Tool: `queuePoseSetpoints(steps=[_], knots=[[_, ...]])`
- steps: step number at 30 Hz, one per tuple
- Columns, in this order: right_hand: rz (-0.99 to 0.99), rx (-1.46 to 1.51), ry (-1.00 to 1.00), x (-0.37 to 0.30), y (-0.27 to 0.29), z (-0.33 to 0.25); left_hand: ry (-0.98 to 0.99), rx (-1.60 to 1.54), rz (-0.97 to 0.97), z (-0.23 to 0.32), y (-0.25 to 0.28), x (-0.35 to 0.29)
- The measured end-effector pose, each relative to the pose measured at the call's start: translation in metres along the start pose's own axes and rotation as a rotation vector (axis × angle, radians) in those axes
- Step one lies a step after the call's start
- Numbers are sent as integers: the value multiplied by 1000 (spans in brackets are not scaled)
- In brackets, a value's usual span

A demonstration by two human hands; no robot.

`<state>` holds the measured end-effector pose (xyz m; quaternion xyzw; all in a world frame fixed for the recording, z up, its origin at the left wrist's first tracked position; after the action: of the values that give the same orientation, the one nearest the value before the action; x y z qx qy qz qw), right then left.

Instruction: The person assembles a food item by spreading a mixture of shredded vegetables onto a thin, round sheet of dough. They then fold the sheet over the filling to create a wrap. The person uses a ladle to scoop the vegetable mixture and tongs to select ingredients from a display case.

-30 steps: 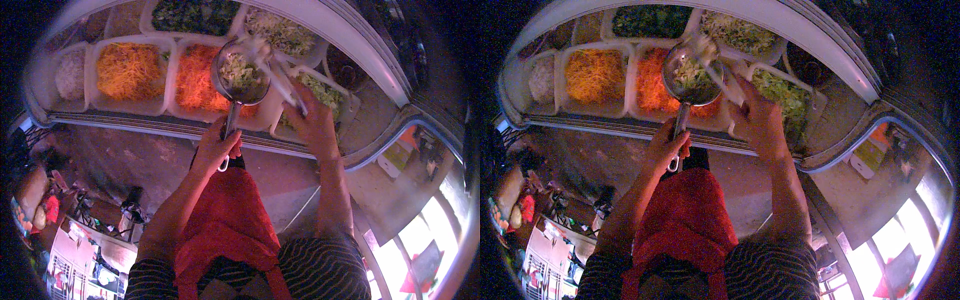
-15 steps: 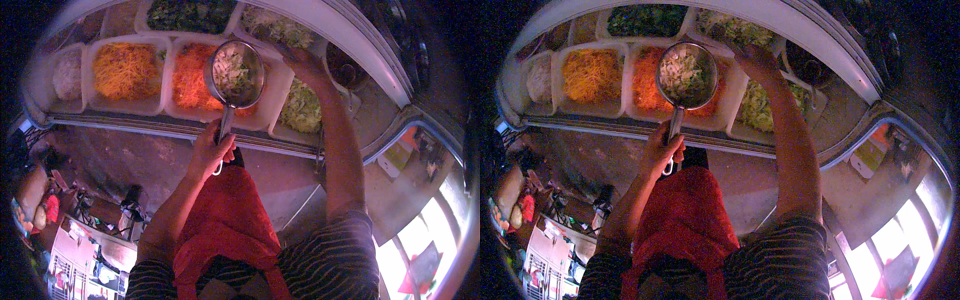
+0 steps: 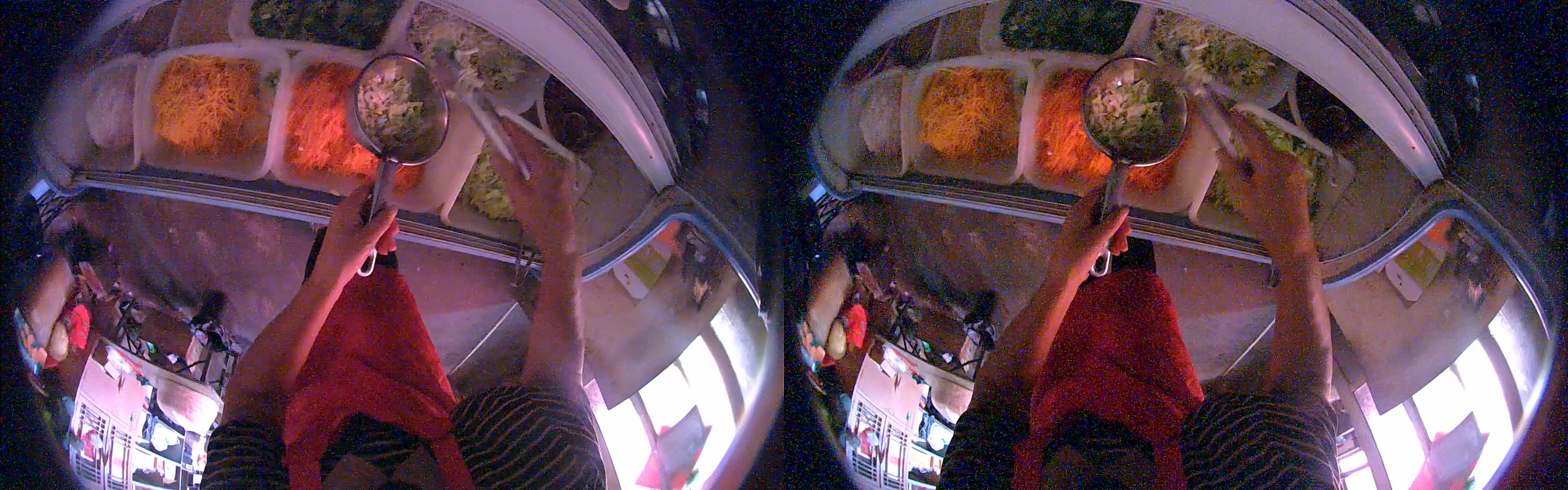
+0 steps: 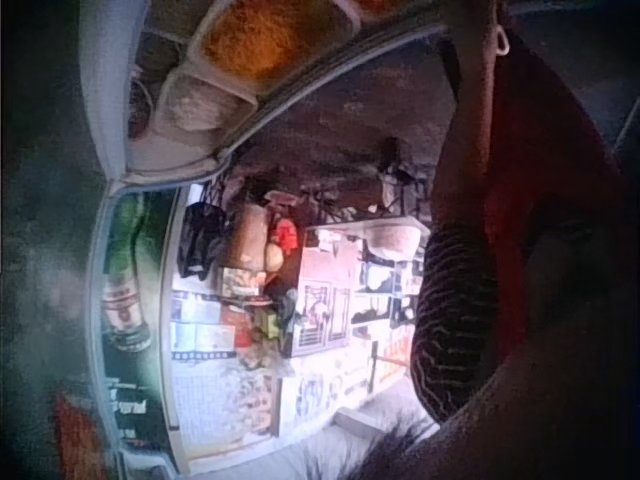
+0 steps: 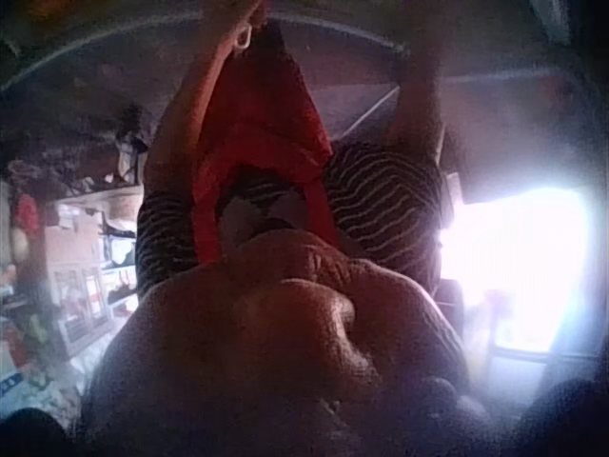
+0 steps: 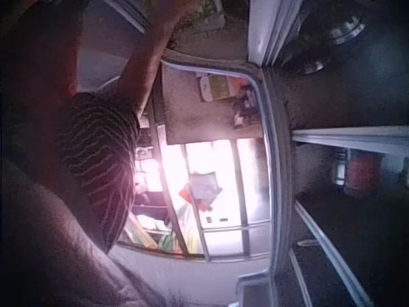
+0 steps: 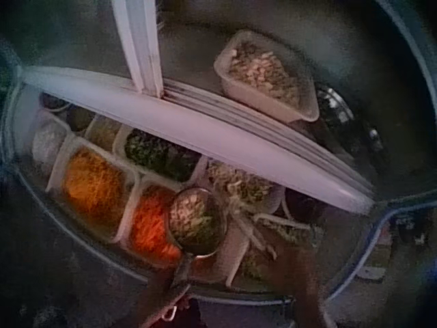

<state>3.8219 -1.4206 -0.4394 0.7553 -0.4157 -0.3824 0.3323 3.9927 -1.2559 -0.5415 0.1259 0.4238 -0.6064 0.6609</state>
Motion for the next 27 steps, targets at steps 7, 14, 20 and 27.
queuePoseSetpoints(steps=[7, 14, 20, 27], knots=[[41, 131, -70, -10, 7, -17, 38, -51, 3, -1, 6, -4], [31, 18, 131, 71, -16, -43, -13, -281, -129, 3, 19, -37], [-155, -369, 81, 151, -77, -66, 69, -217, -101, -15, 33, -52], [-124, -327, 157, 162, -82, -68, -27, -74, 71, -7, 46, -50]])
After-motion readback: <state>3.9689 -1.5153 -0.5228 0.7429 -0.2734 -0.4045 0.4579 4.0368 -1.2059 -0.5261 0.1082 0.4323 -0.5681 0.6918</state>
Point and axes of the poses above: each hand's wrist, its own x-axis towards the middle knuckle, its own y-axis out of the back of the hand, z = x × y, the point moved 7 cm from there along x, towards the middle knuckle
